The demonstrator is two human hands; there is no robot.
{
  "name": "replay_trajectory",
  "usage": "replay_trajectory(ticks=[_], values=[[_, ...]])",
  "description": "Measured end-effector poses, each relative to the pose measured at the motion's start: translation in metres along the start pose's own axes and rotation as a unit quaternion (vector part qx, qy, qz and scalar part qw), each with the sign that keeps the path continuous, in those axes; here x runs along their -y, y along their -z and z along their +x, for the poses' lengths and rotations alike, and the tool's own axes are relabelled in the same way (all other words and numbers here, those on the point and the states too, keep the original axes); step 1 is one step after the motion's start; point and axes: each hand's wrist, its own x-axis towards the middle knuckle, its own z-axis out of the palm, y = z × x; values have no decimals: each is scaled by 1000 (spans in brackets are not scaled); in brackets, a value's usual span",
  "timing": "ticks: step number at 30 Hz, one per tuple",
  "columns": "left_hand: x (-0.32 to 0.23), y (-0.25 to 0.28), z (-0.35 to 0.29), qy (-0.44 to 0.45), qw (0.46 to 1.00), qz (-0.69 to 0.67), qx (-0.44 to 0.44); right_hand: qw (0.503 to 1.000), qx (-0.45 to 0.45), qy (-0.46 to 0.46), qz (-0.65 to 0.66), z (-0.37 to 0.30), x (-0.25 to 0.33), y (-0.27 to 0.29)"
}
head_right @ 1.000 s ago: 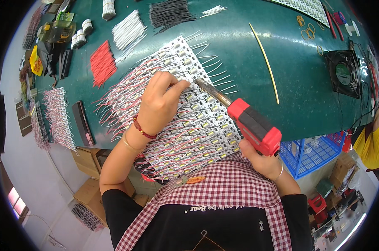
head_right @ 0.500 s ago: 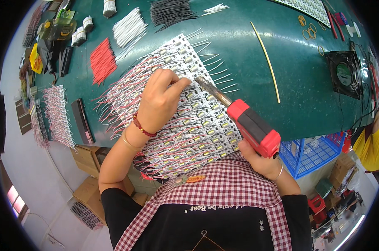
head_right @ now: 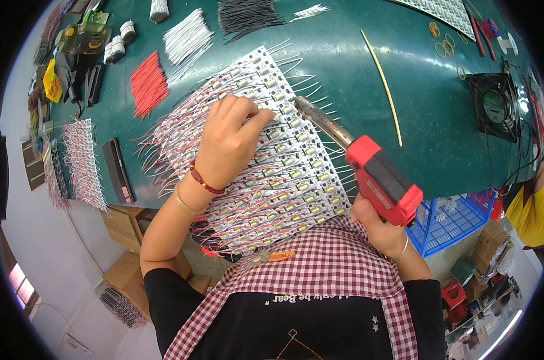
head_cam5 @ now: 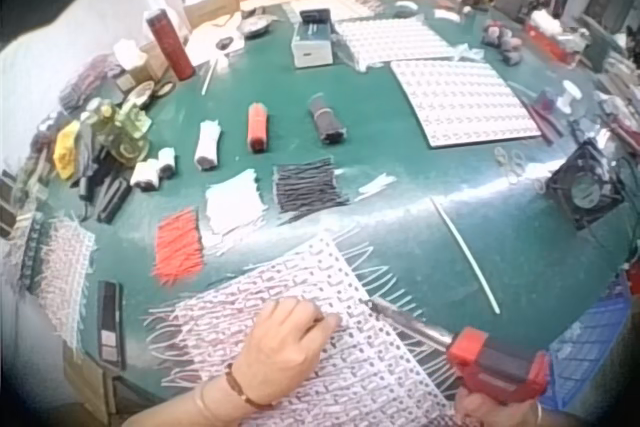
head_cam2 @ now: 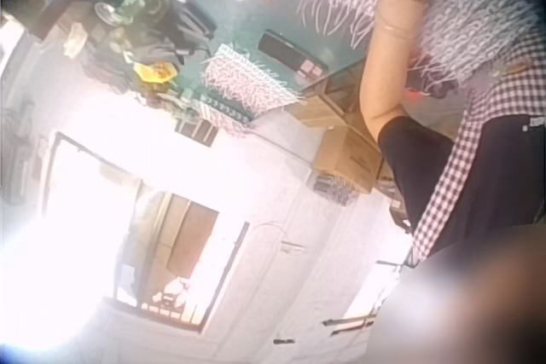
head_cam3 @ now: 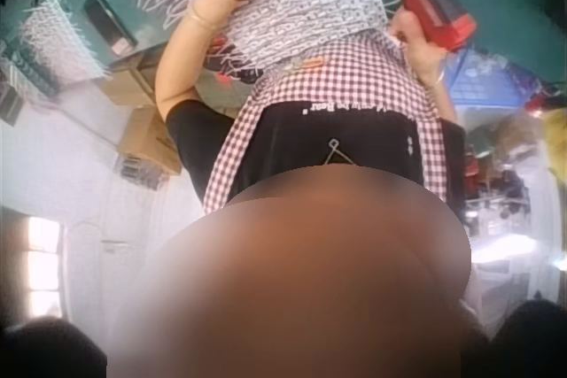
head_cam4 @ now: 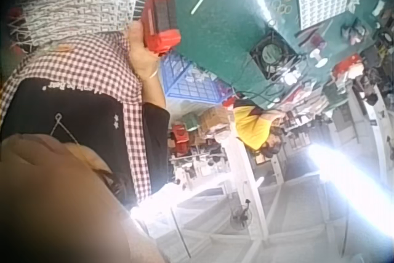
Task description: The person solders wires onto a large sheet of LED components at a workstation using a soldering iron.
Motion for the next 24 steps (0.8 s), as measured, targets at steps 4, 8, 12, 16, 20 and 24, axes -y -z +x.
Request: replay_trajectory(ticks=[4, 8, 12, 16, 20, 24], values=[[-4, 5, 2, -15, 999, 35, 1, 999, -15, 1, 28, -7, -3, 0], [-16, 10, -3, -30, 998, 17, -58, 998, -8, -19, 55, -15, -7, 3], [-24, 2, -9, -8, 999, -36, -28, 998, 14, -38, 47, -20, -16, 7], [-23, -5, -12, 12, 998, -55, -15, 998, 25, -45, 29, -24, -22, 10], [-22, -5, -12, 18, 998, -59, -12, 998, 38, -45, 26, -23, -22, 8], [-23, -5, -11, 29, 997, -64, -9, 998, 56, -38, -3, -20, -15, 9]])
